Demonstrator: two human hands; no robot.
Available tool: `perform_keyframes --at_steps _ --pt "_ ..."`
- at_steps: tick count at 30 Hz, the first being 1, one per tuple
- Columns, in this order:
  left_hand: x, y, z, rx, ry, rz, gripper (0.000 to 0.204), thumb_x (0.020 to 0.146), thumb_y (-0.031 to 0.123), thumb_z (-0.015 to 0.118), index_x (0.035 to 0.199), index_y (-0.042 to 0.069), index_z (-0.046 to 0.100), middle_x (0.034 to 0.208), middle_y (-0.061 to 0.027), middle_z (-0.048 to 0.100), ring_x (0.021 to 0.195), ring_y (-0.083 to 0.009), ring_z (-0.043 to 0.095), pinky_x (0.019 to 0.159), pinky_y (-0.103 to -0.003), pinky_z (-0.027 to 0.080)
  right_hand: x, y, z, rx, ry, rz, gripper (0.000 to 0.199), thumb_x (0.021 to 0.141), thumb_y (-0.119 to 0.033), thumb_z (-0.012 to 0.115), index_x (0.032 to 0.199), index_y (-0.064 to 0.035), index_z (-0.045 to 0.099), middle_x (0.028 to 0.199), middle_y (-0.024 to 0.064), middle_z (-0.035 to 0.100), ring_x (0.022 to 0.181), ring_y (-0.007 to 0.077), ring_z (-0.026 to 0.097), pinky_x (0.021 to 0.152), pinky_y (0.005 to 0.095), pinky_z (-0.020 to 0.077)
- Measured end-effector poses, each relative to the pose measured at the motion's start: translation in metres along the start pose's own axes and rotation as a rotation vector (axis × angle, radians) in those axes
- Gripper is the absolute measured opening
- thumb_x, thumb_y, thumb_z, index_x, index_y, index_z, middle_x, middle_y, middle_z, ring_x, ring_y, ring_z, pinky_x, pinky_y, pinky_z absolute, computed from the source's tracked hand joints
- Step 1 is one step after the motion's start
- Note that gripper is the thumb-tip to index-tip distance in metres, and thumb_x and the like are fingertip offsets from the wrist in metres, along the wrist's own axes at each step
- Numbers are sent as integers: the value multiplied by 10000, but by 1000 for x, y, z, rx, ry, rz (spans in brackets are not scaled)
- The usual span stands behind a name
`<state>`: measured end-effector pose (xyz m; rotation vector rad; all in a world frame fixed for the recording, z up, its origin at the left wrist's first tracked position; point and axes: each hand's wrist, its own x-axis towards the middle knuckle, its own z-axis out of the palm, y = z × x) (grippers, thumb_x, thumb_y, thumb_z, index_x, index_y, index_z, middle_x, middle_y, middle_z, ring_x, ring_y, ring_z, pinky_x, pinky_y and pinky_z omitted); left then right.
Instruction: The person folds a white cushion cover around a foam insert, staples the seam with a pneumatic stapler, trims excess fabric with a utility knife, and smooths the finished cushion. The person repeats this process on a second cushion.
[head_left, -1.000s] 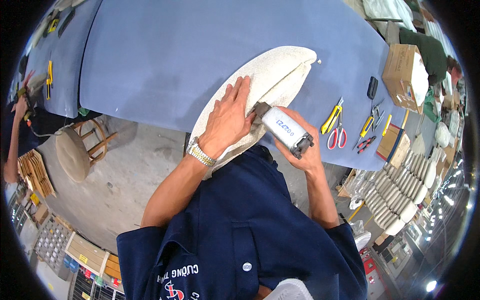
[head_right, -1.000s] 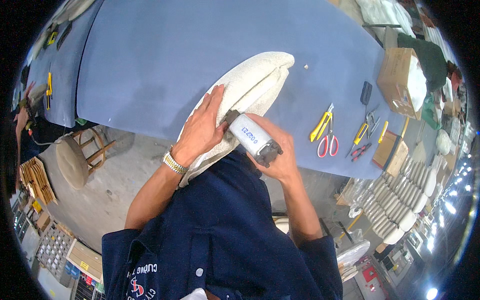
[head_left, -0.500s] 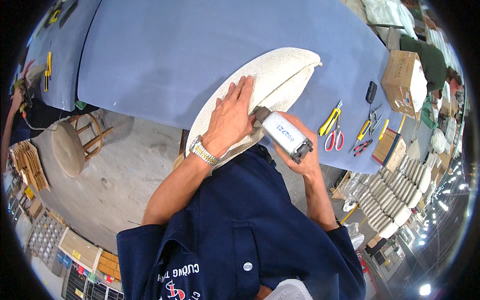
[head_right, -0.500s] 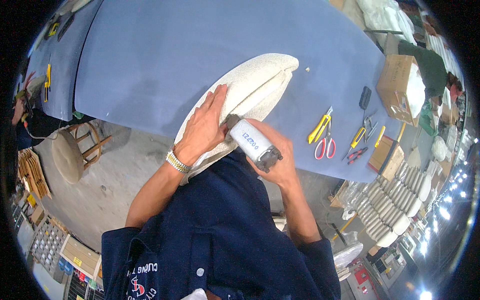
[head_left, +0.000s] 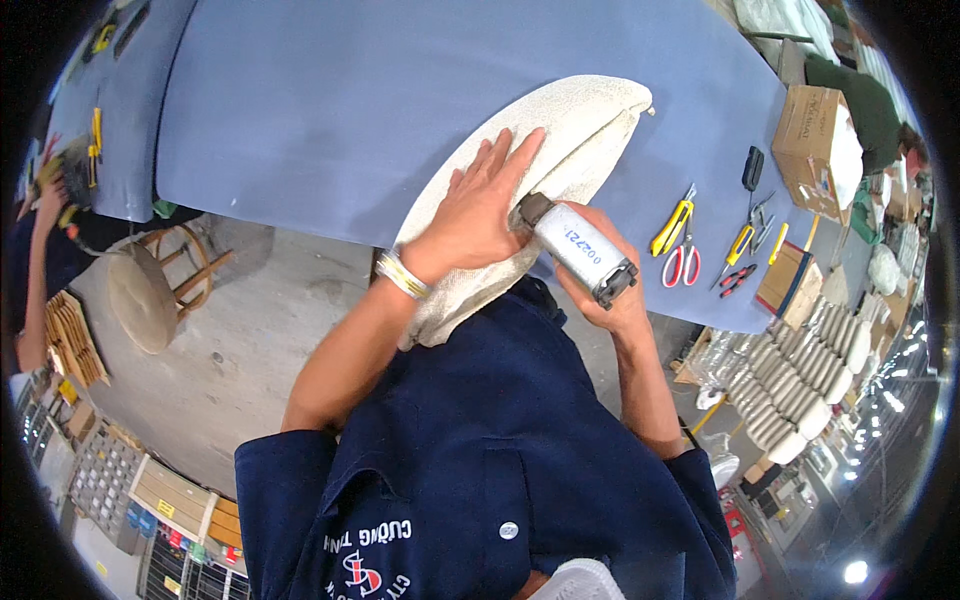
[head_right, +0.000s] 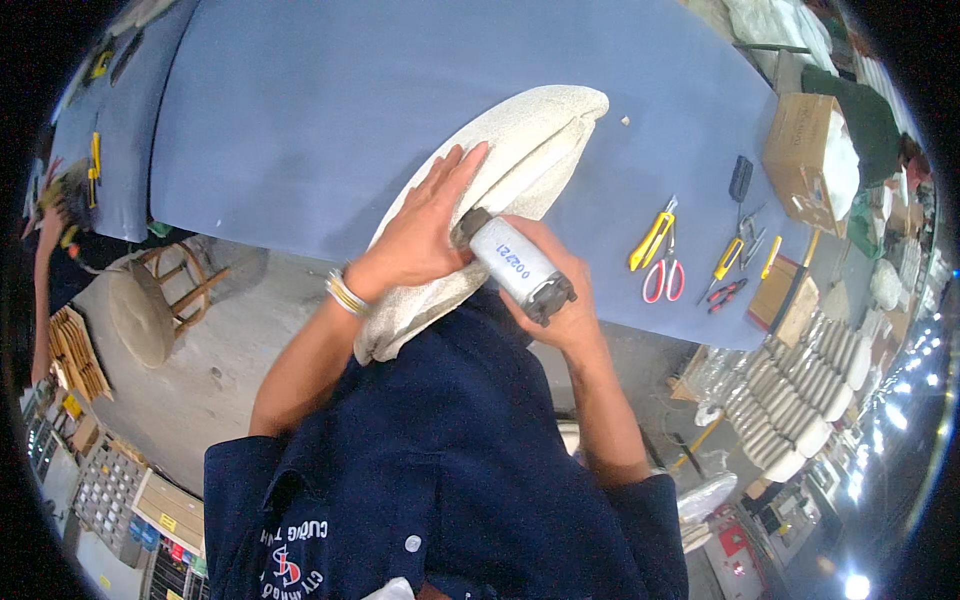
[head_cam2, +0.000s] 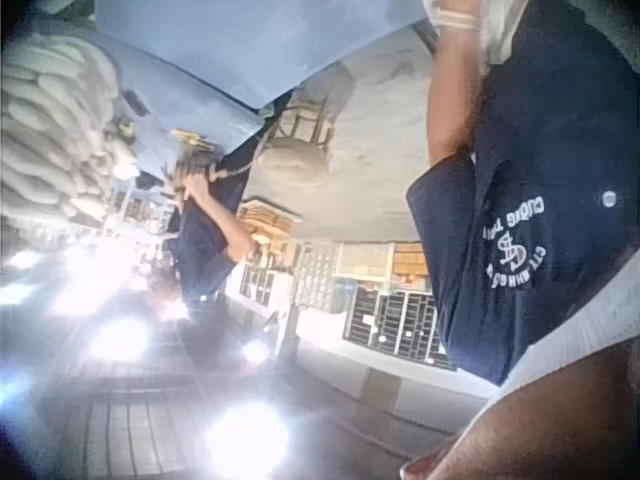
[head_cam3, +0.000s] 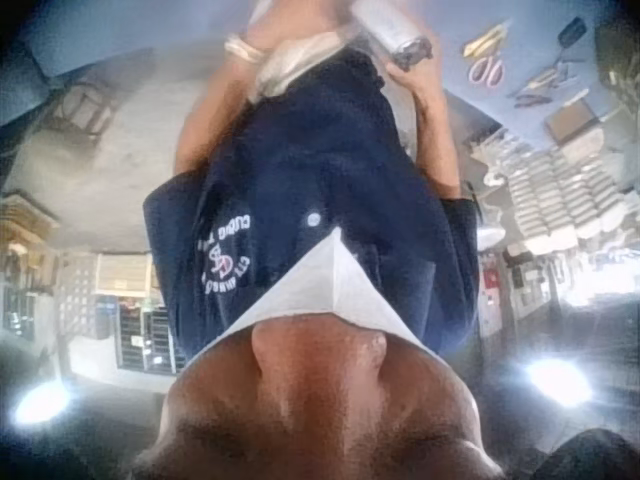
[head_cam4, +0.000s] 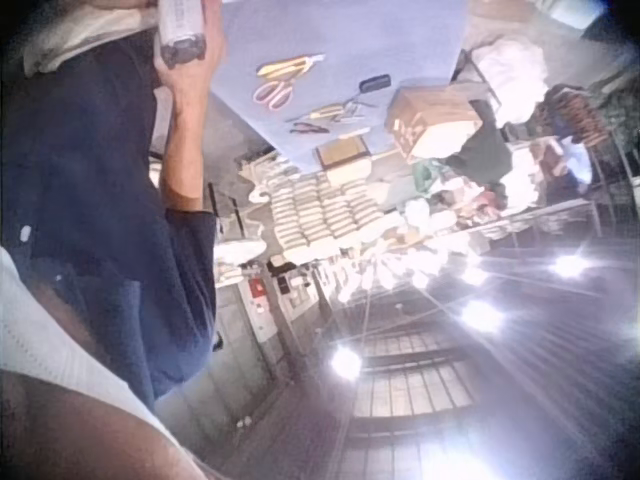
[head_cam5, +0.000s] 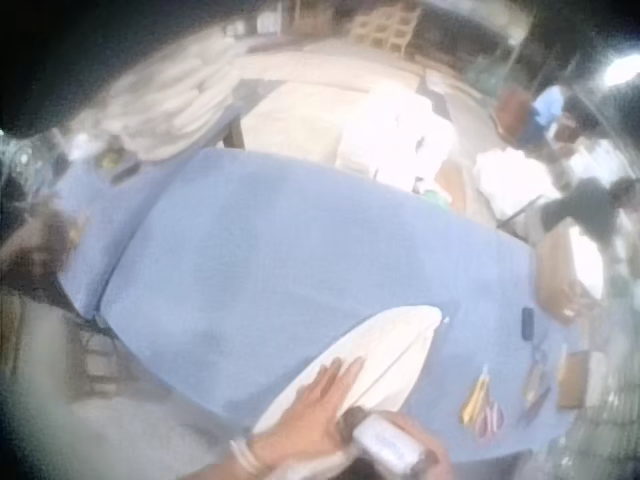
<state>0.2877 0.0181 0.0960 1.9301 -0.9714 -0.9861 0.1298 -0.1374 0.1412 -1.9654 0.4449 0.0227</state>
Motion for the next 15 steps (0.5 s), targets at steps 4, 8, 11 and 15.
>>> perform_keyframes --at_steps 4,8,11,15 --pt "-15 -48 -9 -324 -86 -8 1211 770 404 893 1667 114 134 1712 -247 128 1600 -373 66 1292 -472 124 0 1 8 -24 62 -85 604 754 -95 746 1344 -102 615 1199 165 719 1088 358 723 903 378 569" --pt "-33 -29 12 1 58 -112 1056 855 294 793 1660 112 136 1692 -268 181 1570 -440 169 1236 -563 245 -3 6 13 -21 111 -109 610 747 -118 759 1340 -72 627 1229 174 716 1109 360 719 918 376 566" --pt "-39 -15 16 105 98 -177 974 892 228 722 1654 97 130 1686 -262 205 1548 -474 215 1189 -643 314 -8 7 19 -13 146 -100 597 749 -128 763 1329 -47 646 1255 185 714 1129 352 718 935 376 563" --pt "-40 -12 14 118 91 -198 968 894 215 712 1651 77 126 1681 -260 223 1543 -476 229 1184 -650 317 -12 10 17 12 135 -119 579 757 -127 764 1321 -41 660 1255 195 717 1141 340 718 951 379 560"
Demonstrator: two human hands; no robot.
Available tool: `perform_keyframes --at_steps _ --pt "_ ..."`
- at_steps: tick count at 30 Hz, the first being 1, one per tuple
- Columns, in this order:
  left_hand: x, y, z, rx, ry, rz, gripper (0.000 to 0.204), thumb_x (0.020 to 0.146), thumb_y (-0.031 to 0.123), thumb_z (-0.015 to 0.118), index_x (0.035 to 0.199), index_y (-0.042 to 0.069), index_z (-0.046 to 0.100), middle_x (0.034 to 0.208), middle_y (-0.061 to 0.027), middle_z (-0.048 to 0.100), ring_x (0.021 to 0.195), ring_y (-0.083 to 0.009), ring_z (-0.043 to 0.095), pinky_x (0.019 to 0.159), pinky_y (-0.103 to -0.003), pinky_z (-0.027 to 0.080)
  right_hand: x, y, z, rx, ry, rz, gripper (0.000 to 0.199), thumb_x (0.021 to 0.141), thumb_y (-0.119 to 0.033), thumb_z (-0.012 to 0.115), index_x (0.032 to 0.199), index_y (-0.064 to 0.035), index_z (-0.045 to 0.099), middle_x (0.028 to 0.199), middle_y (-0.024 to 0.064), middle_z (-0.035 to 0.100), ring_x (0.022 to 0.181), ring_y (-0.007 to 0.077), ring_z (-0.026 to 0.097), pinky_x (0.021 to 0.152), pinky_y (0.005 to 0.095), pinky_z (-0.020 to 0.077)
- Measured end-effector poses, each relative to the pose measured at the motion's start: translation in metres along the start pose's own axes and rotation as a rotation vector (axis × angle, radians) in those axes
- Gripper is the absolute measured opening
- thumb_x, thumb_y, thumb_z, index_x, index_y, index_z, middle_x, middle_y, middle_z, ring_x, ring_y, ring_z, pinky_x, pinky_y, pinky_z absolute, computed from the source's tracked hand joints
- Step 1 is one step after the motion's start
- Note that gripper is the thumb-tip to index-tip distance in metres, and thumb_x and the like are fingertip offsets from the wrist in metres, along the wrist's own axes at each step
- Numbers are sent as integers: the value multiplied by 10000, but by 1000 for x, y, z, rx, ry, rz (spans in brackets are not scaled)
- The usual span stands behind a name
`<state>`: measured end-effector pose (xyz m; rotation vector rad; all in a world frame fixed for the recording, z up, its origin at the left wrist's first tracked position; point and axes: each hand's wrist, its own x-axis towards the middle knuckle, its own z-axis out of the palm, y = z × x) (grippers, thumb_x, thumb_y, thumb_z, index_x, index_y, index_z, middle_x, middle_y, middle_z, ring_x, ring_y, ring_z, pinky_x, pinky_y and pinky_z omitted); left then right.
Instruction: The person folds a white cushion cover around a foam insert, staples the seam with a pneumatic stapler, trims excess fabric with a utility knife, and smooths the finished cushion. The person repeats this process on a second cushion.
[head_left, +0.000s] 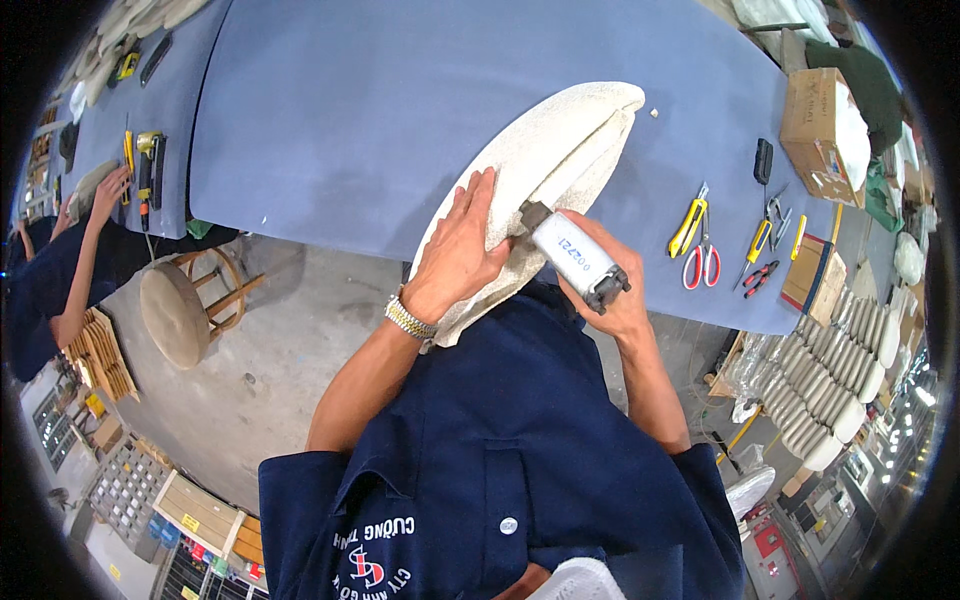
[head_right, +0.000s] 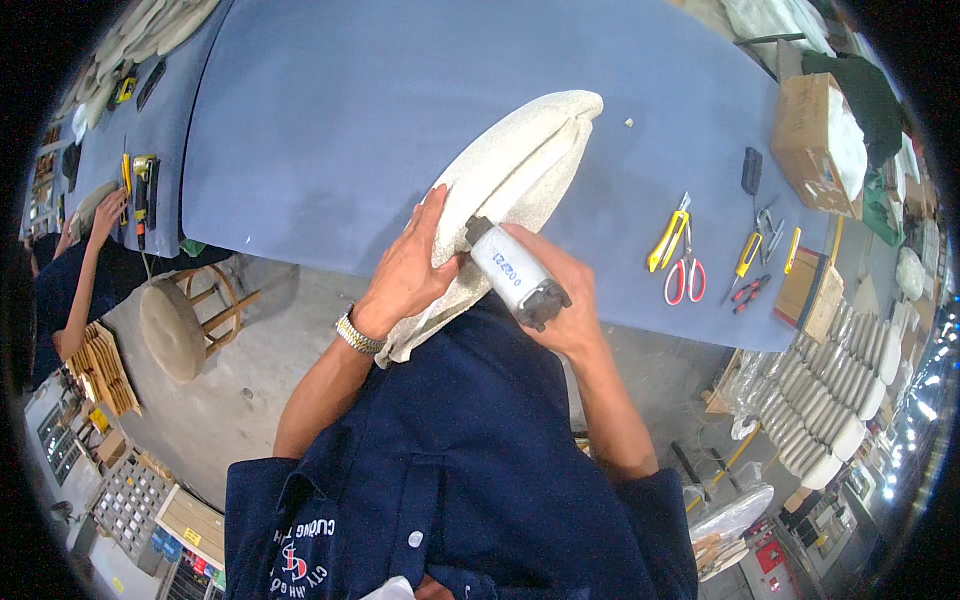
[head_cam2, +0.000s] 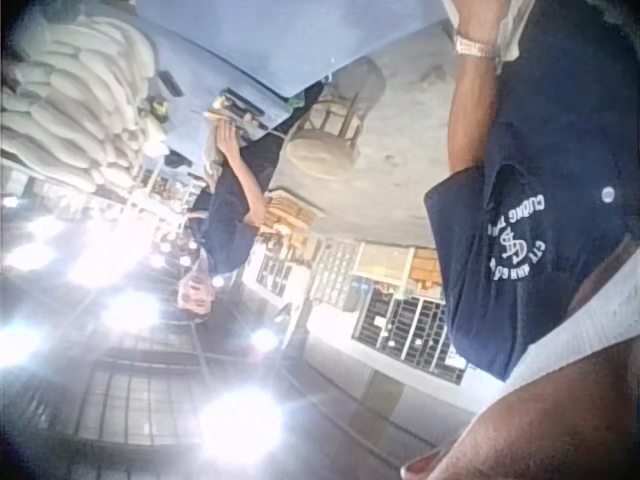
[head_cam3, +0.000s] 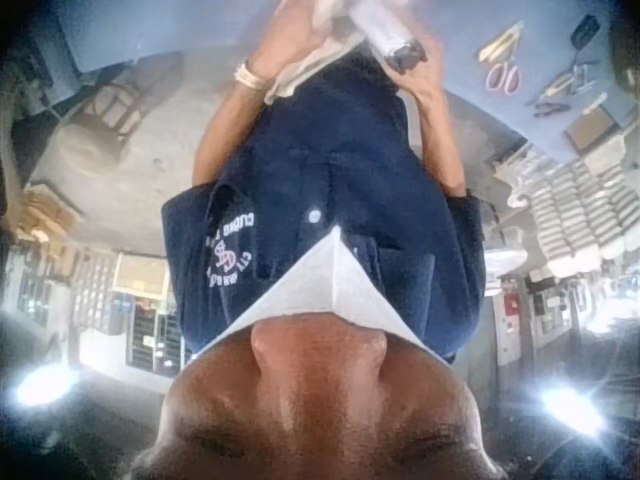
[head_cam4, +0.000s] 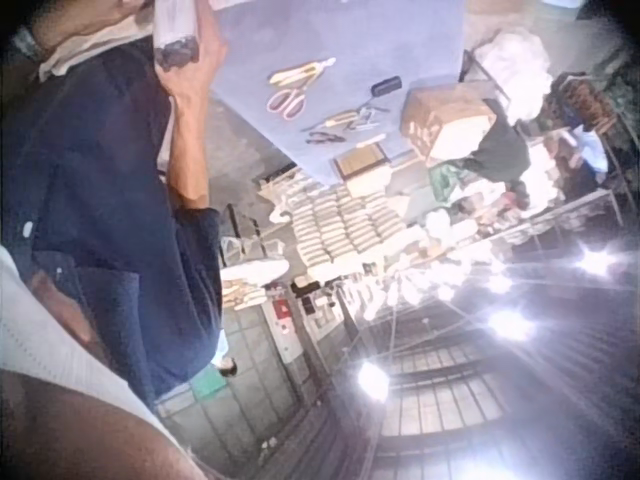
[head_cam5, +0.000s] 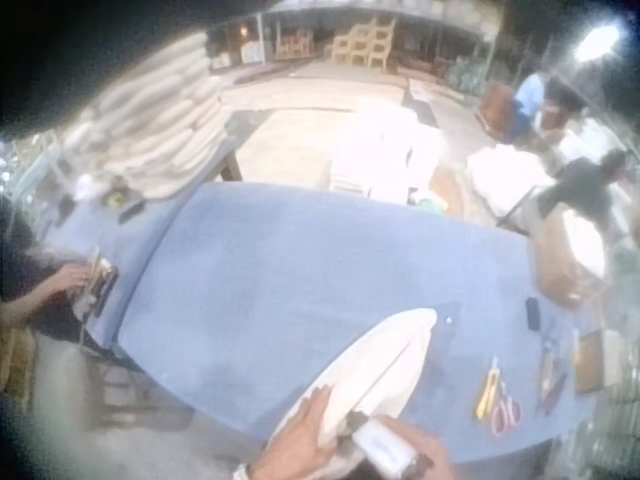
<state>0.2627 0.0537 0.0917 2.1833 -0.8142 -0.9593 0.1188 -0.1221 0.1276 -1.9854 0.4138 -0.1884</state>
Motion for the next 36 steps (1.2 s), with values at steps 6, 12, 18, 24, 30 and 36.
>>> perform_keyframes --at_steps 6,12,18,24,30,36 --pt "-6 12 -1 17 27 -36 947 866 145 723 1636 53 178 1648 -280 286 1516 -479 289 1197 -553 348 2 -7 -9 -18 -143 20 590 777 -52 718 1359 -20 622 1278 169 702 1128 307 715 987 356 538" --pt "-4 18 6 52 84 -44 956 837 101 746 1629 51 213 1633 -284 317 1507 -458 321 1196 -496 380 9 -12 -13 -3 -172 106 572 768 -95 758 1329 -67 649 1250 167 718 1147 343 711 949 365 558" --pt "-5 9 2 -3 65 -12 977 841 120 763 1630 31 194 1652 -278 279 1526 -469 279 1154 -672 355 0 -8 -9 -38 -152 -11 578 763 -87 753 1328 -40 643 1259 175 711 1131 332 715 955 370 552" --pt "-4 8 7 -7 66 -8 951 855 127 763 1622 25 210 1651 -271 286 1524 -478 277 1156 -673 351 1 -18 1 -31 -159 65 582 764 -73 739 1336 -43 633 1239 175 715 1113 347 715 952 375 551" --pt "-2 10 1 3 60 -12 948 849 111 759 1618 17 213 1648 -281 284 1519 -482 283 1149 -680 359 -3 -19 3 -54 -148 91 589 770 -98 747 1346 -56 634 1243 175 712 1117 352 709 954 382 550" --pt "-6 9 1 3 49 4 959 825 70 750 1616 8 210 1644 -292 284 1518 -486 284 1145 -689 355 -14 -21 4 -99 -177 18 583 777 -57 724 1350 -29 621 1234 168 706 1064 321 721 930 360 547"
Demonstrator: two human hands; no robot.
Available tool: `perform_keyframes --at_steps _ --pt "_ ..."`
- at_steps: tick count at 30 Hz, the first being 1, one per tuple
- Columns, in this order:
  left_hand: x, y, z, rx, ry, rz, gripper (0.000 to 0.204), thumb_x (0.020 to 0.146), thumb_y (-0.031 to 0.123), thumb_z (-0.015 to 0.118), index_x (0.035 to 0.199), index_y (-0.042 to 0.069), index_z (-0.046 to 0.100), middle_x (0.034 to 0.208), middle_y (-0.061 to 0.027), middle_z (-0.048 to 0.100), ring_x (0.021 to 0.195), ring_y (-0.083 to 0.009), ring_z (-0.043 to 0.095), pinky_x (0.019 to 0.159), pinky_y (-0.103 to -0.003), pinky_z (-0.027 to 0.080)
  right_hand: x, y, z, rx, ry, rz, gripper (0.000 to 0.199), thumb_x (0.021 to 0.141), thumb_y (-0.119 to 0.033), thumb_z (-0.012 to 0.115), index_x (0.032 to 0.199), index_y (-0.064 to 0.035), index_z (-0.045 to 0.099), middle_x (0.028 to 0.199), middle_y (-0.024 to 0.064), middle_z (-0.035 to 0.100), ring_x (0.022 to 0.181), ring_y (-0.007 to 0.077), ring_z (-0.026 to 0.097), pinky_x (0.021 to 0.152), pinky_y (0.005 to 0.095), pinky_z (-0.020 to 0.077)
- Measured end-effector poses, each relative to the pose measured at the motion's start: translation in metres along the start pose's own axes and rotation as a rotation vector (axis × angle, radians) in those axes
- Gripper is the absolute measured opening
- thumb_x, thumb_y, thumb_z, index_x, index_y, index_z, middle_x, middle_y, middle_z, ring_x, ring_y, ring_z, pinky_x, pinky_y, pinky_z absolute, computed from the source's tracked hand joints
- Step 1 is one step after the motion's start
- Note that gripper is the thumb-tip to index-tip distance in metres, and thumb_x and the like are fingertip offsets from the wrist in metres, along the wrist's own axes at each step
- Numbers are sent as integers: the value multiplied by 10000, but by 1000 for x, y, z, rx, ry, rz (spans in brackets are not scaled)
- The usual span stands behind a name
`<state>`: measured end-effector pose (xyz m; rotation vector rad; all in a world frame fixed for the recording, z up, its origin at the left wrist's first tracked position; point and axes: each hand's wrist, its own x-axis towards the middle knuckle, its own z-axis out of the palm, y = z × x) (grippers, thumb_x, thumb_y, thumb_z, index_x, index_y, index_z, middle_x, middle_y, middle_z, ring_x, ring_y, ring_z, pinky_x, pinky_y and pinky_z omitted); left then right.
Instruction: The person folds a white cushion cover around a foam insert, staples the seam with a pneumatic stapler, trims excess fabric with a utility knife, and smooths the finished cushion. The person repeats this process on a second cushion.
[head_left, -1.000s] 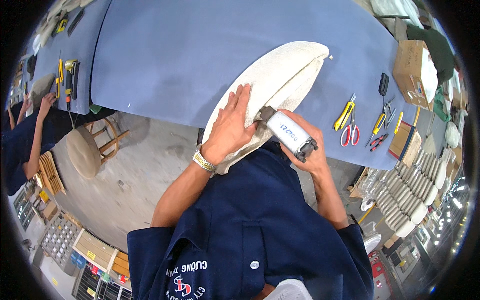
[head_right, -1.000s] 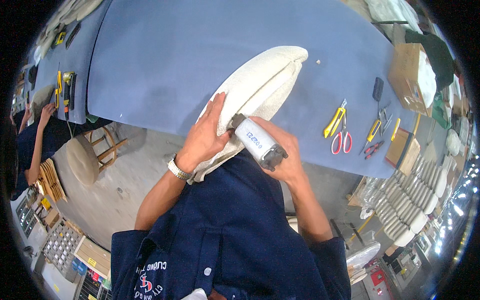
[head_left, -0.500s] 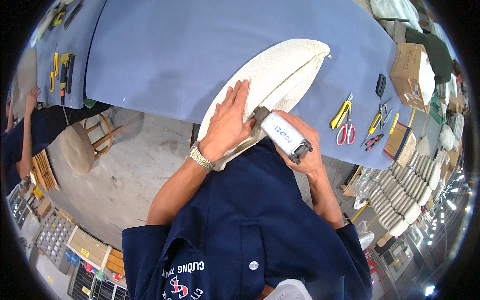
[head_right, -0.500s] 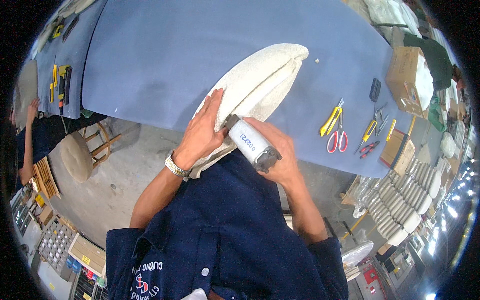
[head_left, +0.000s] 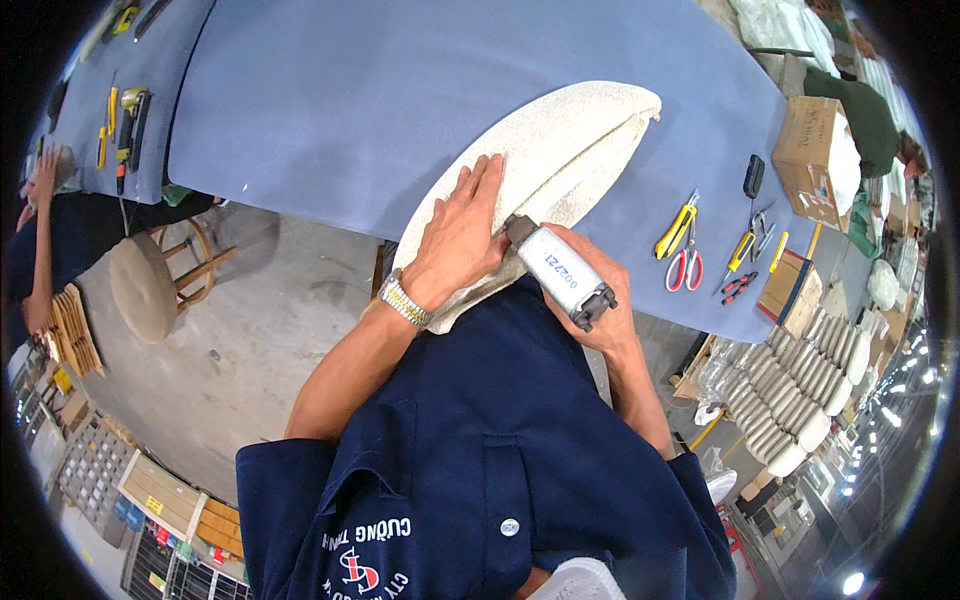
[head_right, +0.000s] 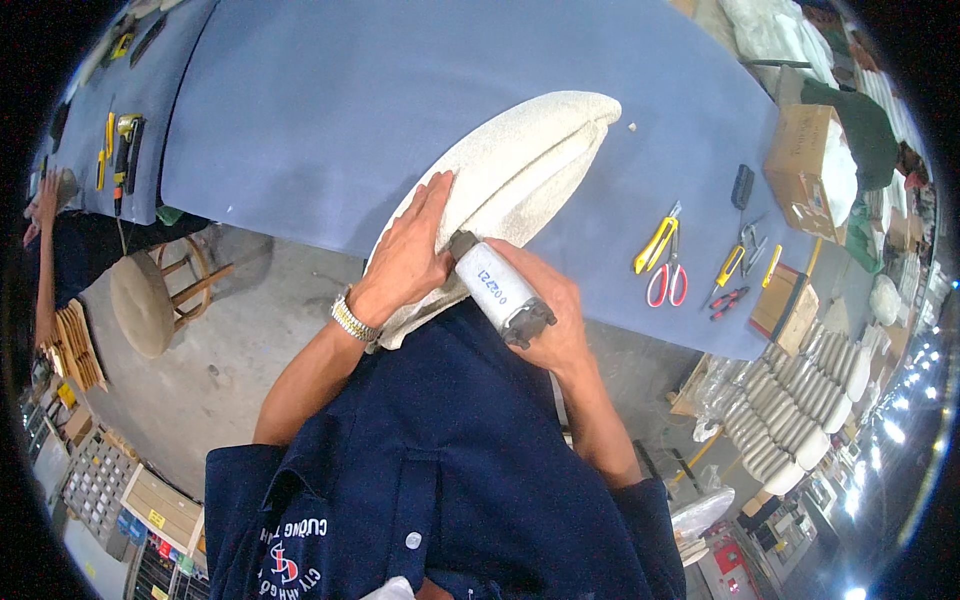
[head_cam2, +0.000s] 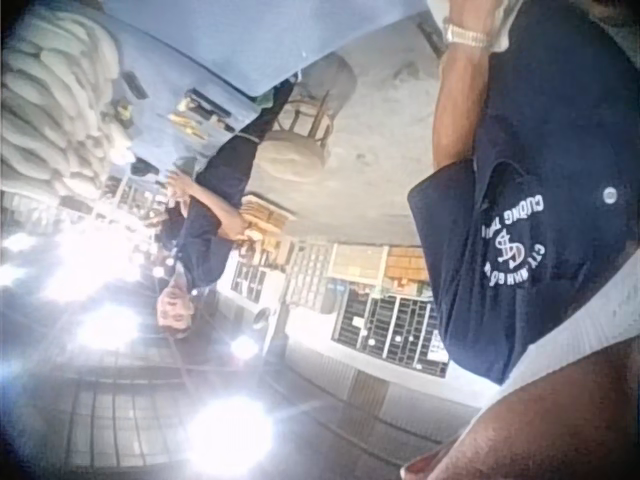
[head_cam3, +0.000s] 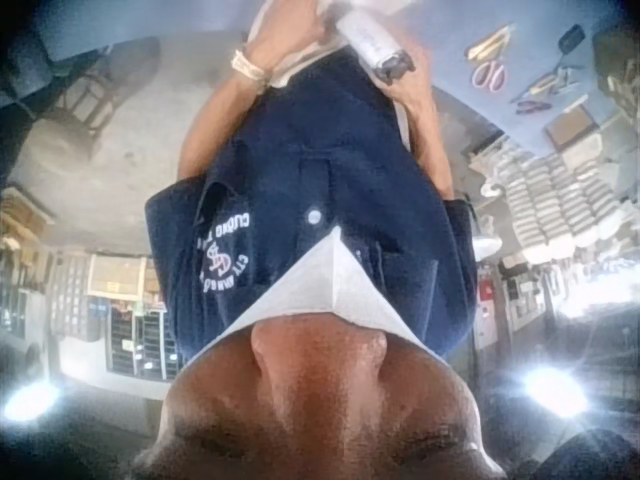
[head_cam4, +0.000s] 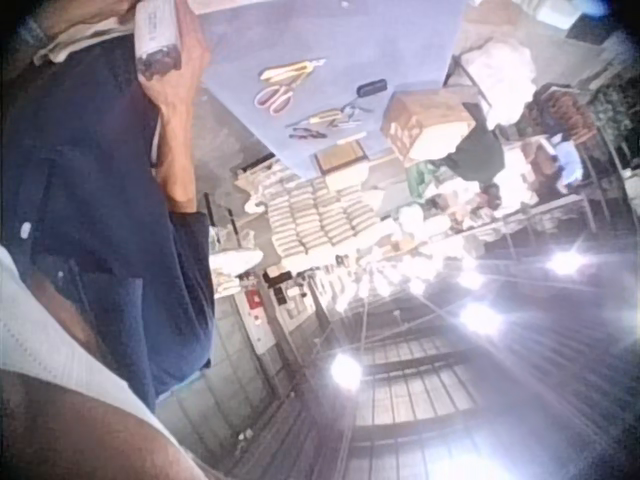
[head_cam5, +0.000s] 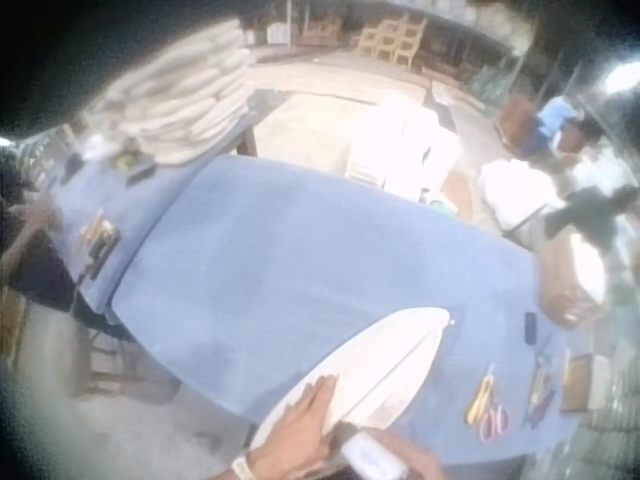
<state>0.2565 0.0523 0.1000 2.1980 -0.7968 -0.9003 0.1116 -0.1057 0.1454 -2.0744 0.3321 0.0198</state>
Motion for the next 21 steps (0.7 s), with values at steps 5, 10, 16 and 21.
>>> perform_keyframes --at_steps 5,10,16,21 --pt "-3 4 12 19 39 -26 960 798 18 724 1615 15 219 1644 -288 288 1513 -490 292 1150 -692 346 6 -16 -3 69 -49 144 575 782 -33 709 1349 -29 617 1242 151 698 1062 293 719 942 357 535" --pt "2 -9 6 -79 -30 91 1057 788 146 800 1645 83 185 1662 -281 256 1537 -464 255 1200 -642 286 5 2 3 48 -10 51 631 757 -64 738 1372 -109 602 1200 159 717 1087 341 725 904 361 559" --pt "-10 -58 -2 -303 -136 108 1197 766 348 870 1673 141 116 1712 -246 139 1595 -379 116 1284 -486 172 7 3 13 26 63 -31 580 772 -71 740 1341 -78 627 1187 169 725 1051 343 732 889 368 567" --pt "-28 -20 8 -68 95 -16 947 864 161 728 1623 28 179 1628 -320 295 1517 -489 272 1234 -493 316 9 5 14 1 69 -27 574 787 -36 702 1355 -21 619 1245 154 712 1073 264 729 931 332 547"
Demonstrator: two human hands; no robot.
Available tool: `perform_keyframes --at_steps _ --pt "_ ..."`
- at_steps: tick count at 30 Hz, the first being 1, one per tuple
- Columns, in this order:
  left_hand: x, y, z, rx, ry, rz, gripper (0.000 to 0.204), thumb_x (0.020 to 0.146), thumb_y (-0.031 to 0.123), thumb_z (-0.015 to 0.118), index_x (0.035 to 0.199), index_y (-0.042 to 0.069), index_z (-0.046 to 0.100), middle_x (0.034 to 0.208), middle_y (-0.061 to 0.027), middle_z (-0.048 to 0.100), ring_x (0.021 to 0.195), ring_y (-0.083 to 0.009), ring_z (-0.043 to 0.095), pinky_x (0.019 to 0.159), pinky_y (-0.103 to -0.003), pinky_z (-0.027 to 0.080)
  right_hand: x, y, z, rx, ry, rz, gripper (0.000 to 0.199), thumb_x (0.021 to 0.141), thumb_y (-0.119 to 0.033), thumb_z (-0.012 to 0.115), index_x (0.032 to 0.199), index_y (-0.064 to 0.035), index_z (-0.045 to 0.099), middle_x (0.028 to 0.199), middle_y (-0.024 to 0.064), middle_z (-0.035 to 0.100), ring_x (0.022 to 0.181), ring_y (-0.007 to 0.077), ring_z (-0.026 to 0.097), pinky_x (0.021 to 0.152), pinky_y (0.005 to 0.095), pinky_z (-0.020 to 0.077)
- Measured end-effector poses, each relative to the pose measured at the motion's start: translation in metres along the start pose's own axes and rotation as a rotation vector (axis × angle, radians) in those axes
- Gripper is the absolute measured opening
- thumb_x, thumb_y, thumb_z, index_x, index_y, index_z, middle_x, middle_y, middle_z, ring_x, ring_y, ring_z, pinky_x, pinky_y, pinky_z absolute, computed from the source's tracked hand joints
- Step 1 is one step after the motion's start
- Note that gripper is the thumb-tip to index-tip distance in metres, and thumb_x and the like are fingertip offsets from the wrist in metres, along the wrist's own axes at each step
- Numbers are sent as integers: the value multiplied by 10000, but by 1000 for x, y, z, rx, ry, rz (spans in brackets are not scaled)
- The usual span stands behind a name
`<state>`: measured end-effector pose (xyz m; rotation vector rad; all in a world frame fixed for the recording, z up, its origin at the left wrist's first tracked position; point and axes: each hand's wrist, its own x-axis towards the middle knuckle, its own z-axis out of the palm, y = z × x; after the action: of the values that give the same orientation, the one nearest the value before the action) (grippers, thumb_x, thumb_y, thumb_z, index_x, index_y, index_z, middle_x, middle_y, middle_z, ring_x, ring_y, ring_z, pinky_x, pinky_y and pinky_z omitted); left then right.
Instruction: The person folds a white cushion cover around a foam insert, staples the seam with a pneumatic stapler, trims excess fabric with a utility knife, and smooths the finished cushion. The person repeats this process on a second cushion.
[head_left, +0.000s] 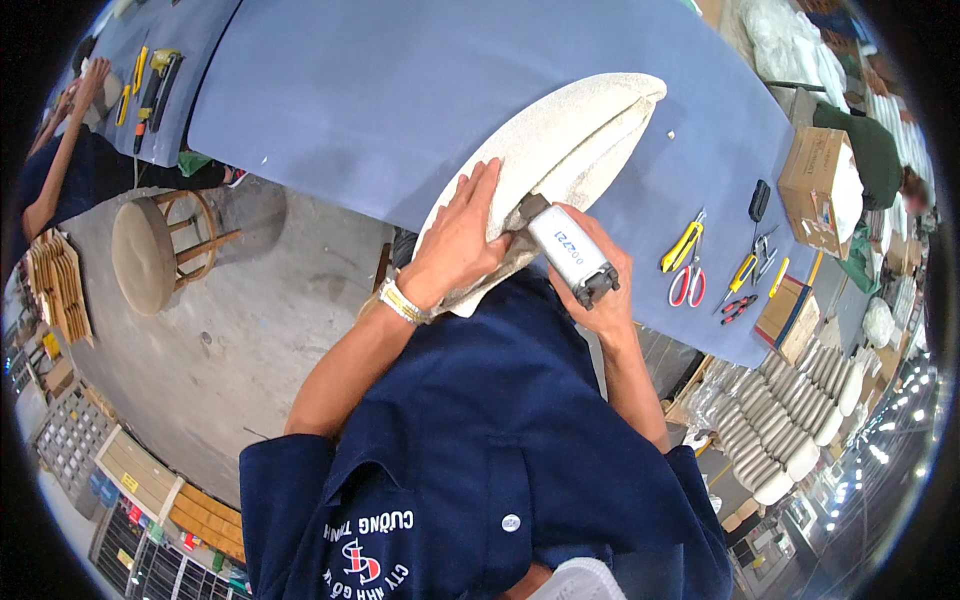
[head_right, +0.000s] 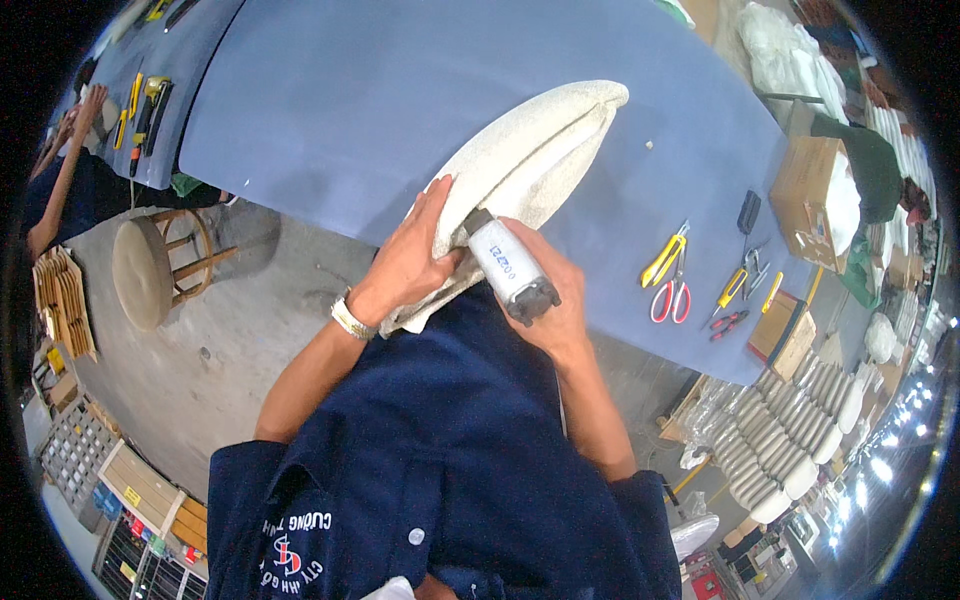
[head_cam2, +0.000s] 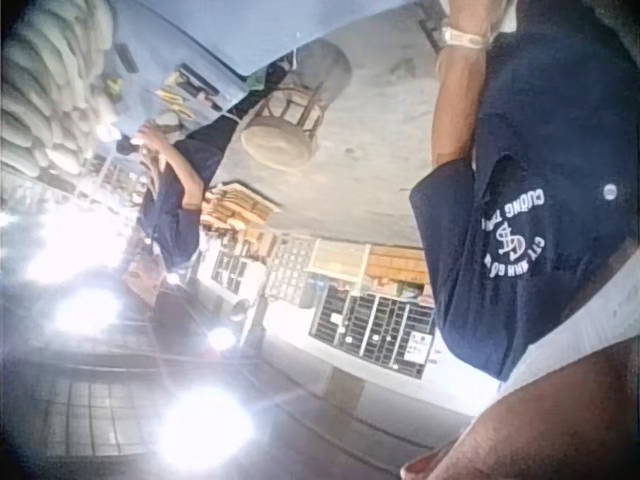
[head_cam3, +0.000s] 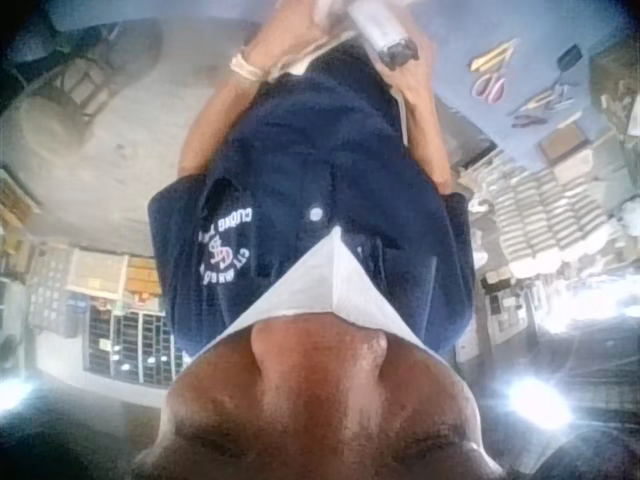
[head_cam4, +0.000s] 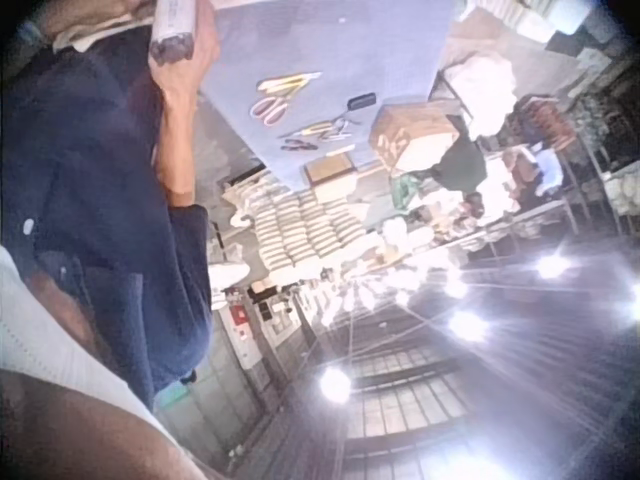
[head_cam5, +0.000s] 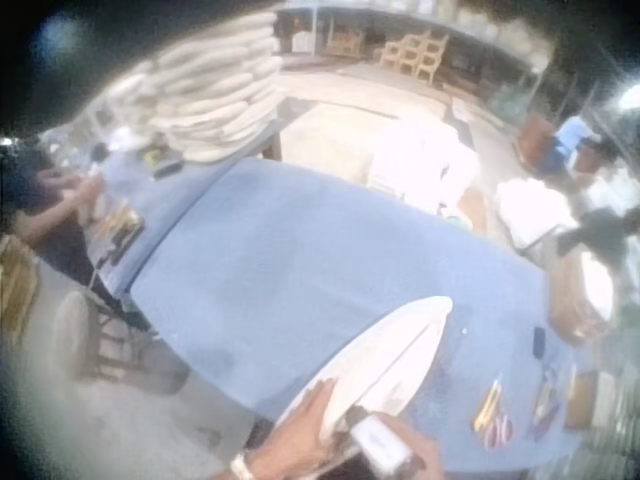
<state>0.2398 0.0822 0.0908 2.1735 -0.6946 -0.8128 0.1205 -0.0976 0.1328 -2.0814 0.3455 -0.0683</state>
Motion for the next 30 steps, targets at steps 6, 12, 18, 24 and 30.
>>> perform_keyframes --at_steps 6,12,18,24,30 --pt "-4 7 -5 39 -22 -39 945 873 171 738 1624 32 181 1628 -295 321 1503 -494 302 1205 -509 353 -6 -1 -7 -25 -60 1 578 776 -66 723 1345 -20 631 1273 153 711 1092 289 731 941 345 552" --pt "-5 3 6 -27 -33 -53 980 869 165 750 1644 66 158 1683 -268 204 1555 -466 196 1162 -704 311 -3 -6 -11 11 -136 45 568 780 -75 718 1340 -26 636 1278 157 709 1104 296 725 947 353 552" --pt "-5 12 5 12 10 -65 980 838 103 763 1633 50 191 1654 -284 270 1528 -455 280 1211 -521 337 1 -8 -16 2 -180 73 571 777 -76 725 1339 -23 635 1281 167 705 1137 310 712 976 361 542" --pt "-6 10 1 12 -2 -59 982 824 68 753 1631 52 194 1664 -261 270 1537 -445 266 1208 -530 340 -7 1 -11 27 -154 -76 583 766 -88 730 1337 -26 633 1277 177 702 1155 334 703 995 362 536" --pt "-6 16 6 12 11 -77 987 804 40 754 1626 58 208 1660 -259 276 1534 -455 265 1170 -648 345 -8 -8 -4 37 -172 73 609 761 -98 730 1355 -32 618 1292 178 693 1147 336 704 985 364 541"
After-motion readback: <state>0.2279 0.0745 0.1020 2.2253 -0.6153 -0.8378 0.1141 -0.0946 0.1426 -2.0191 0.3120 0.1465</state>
